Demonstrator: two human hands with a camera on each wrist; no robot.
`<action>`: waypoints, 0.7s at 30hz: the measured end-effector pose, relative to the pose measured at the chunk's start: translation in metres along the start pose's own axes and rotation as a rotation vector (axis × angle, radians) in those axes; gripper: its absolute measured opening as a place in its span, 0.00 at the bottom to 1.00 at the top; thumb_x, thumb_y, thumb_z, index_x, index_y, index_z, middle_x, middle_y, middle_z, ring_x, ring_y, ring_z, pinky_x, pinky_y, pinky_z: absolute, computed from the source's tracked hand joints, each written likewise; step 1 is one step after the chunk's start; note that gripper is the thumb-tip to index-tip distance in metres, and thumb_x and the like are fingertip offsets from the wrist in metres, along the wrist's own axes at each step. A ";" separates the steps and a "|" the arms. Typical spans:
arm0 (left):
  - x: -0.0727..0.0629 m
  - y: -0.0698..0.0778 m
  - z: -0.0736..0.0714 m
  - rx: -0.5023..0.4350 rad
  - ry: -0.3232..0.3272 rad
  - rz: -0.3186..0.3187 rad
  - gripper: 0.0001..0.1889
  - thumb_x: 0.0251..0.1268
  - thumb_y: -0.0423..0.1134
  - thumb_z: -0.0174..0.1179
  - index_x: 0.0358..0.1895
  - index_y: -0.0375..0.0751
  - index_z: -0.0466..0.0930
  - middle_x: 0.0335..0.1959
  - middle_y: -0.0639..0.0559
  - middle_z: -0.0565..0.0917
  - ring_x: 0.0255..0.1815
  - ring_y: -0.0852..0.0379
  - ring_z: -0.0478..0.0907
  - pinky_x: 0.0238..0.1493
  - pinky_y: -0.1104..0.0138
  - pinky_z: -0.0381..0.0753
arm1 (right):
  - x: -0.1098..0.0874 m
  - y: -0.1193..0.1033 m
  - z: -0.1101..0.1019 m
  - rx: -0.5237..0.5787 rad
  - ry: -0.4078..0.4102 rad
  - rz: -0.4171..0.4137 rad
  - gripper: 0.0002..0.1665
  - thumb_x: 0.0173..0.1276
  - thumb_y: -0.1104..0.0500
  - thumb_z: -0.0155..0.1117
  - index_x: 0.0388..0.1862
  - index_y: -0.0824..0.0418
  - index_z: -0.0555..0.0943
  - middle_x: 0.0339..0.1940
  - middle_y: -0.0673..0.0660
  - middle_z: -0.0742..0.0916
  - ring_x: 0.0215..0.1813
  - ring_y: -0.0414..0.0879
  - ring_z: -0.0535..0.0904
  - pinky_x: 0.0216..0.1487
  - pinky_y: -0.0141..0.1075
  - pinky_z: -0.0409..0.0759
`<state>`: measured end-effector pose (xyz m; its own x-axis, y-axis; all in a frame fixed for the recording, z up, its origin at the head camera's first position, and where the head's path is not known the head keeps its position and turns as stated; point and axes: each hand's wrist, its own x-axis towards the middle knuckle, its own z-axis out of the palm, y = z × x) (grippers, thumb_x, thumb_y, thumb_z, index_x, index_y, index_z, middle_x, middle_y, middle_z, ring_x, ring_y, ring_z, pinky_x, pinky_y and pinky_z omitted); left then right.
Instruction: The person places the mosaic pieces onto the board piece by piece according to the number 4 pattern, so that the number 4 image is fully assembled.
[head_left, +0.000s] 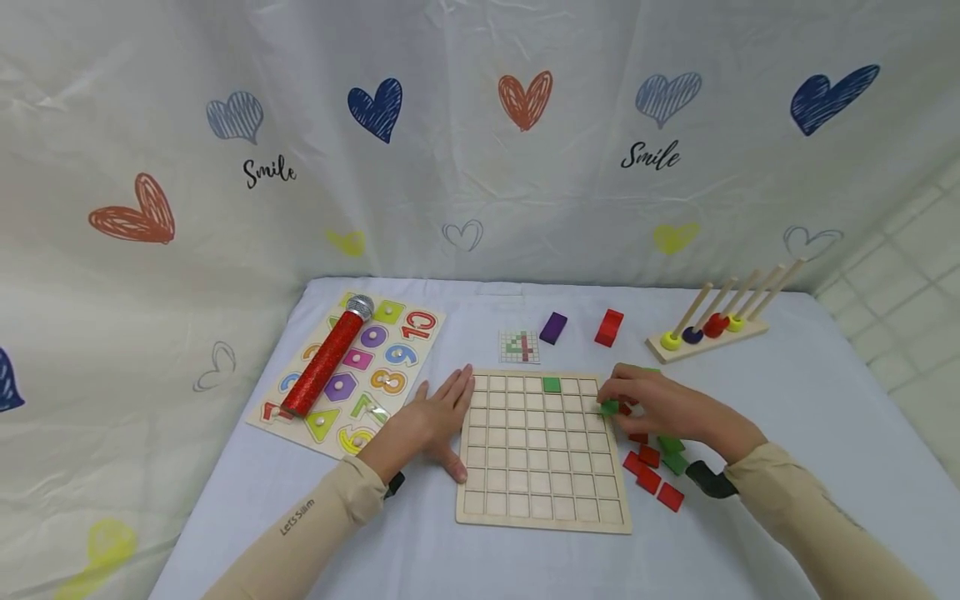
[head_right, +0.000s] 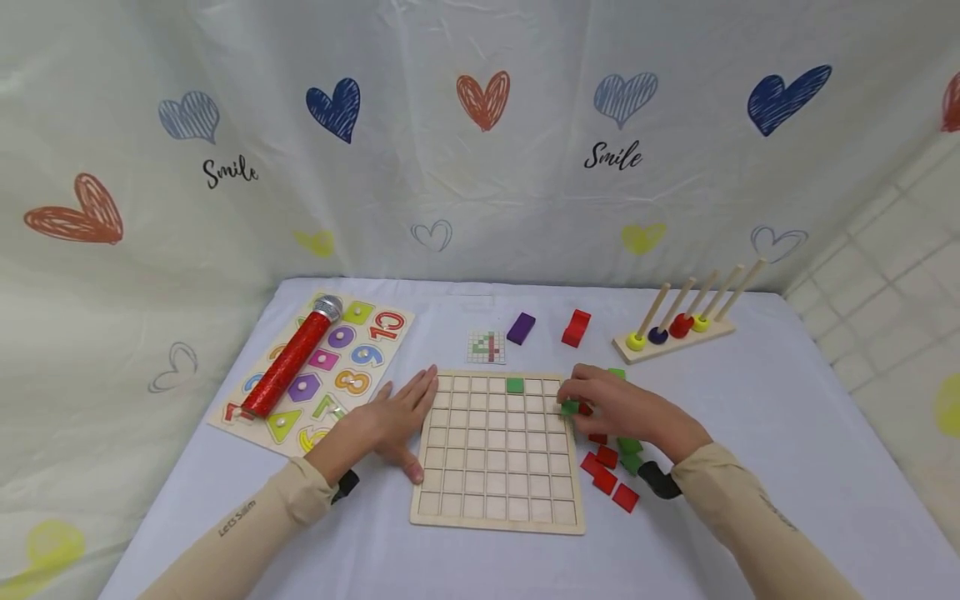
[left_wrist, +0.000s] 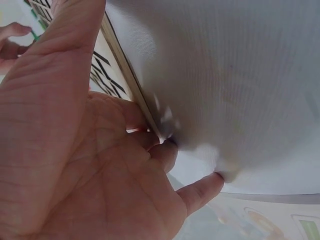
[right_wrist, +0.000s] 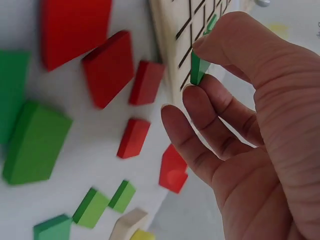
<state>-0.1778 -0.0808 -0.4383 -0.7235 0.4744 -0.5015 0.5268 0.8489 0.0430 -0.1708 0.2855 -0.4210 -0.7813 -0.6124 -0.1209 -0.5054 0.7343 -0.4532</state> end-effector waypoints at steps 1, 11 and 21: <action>0.000 0.000 0.000 0.001 -0.001 -0.001 0.78 0.45 0.73 0.78 0.89 0.37 0.37 0.92 0.44 0.33 0.94 0.48 0.34 0.89 0.38 0.48 | 0.003 -0.003 0.000 -0.013 0.001 -0.010 0.17 0.68 0.66 0.73 0.54 0.54 0.88 0.45 0.49 0.82 0.45 0.43 0.80 0.42 0.31 0.87; 0.001 -0.002 0.001 -0.006 -0.015 -0.003 0.78 0.46 0.73 0.78 0.89 0.39 0.35 0.92 0.45 0.32 0.94 0.49 0.32 0.89 0.39 0.46 | 0.038 -0.025 0.005 -0.014 -0.013 -0.060 0.14 0.71 0.63 0.73 0.54 0.53 0.88 0.47 0.48 0.83 0.50 0.42 0.81 0.53 0.43 0.89; 0.001 -0.001 0.002 -0.005 -0.004 -0.002 0.78 0.46 0.73 0.78 0.89 0.39 0.36 0.92 0.45 0.32 0.94 0.49 0.33 0.89 0.39 0.47 | 0.060 -0.033 0.010 -0.033 0.012 -0.142 0.13 0.71 0.66 0.71 0.52 0.57 0.88 0.45 0.50 0.83 0.49 0.43 0.83 0.53 0.42 0.89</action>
<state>-0.1783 -0.0818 -0.4404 -0.7228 0.4720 -0.5047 0.5231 0.8510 0.0465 -0.1970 0.2216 -0.4225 -0.7052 -0.7075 -0.0463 -0.6232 0.6496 -0.4355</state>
